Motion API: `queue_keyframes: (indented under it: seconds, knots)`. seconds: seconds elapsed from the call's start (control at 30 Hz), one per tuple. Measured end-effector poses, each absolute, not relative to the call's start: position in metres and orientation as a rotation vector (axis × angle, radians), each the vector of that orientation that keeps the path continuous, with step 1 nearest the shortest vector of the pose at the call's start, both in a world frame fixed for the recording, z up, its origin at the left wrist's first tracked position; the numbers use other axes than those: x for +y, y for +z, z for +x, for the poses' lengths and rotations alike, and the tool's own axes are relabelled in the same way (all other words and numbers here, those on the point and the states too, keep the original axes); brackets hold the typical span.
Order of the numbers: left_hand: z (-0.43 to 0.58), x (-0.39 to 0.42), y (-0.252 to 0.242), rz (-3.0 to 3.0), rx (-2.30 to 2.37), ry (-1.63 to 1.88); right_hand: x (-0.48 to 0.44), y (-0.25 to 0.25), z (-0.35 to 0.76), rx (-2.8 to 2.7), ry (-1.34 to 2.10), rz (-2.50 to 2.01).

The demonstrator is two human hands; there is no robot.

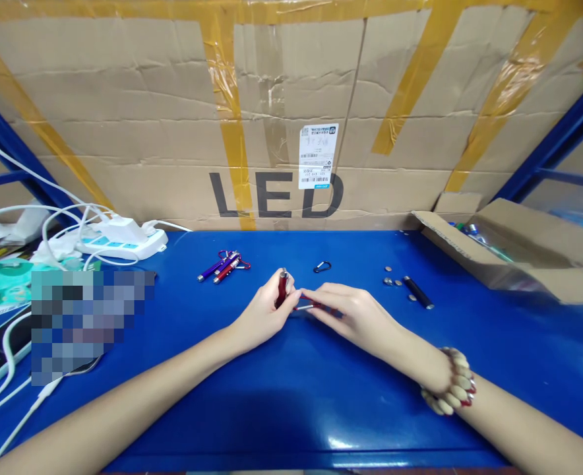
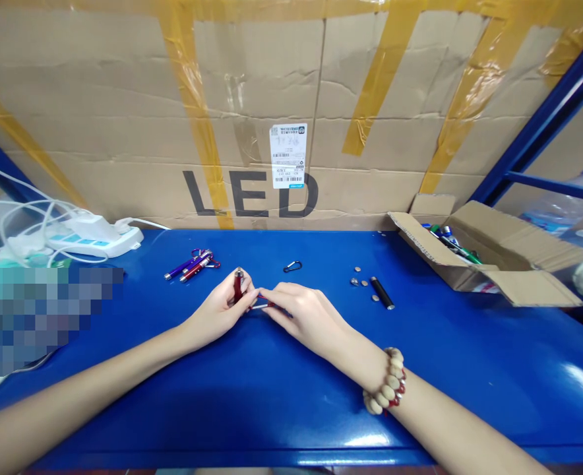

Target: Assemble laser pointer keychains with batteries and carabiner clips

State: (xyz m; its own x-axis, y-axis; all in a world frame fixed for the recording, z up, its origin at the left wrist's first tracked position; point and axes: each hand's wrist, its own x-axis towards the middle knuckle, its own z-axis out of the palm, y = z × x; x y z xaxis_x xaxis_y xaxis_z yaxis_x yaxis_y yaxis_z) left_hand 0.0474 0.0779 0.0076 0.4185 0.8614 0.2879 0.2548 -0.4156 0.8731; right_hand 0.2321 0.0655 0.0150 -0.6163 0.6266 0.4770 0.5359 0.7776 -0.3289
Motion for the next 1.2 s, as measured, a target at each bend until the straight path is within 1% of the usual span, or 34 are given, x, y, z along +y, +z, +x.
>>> queue_keyframes:
  seconds: [0.13,0.2,0.5,0.77,0.9,0.97,1.2]
  knots:
    - [0.048,0.076,0.009,1.935,0.933,0.935,0.065,0.02,0.231,-2.49,0.372,-0.922]
    - [0.048,0.075,0.009,1.938,0.936,0.944,0.064,0.023,0.23,-2.522,0.403,-0.942]
    - [0.049,0.075,0.01,2.021,0.953,0.898,0.064,0.023,0.23,-2.635,0.276,-0.916]
    - [0.048,0.073,0.012,2.048,0.98,0.905,0.067,0.02,0.231,-2.449,0.272,-0.878]
    - [0.046,0.071,0.015,2.066,0.935,0.781,0.068,0.026,0.235,-2.128,0.153,-0.844]
    - [0.046,0.071,0.015,2.117,0.892,0.715,0.067,0.027,0.234,-2.051,0.121,-0.828]
    - [0.045,0.071,0.014,2.192,0.893,0.675,0.065,0.021,0.228,-2.135,0.153,-0.78]
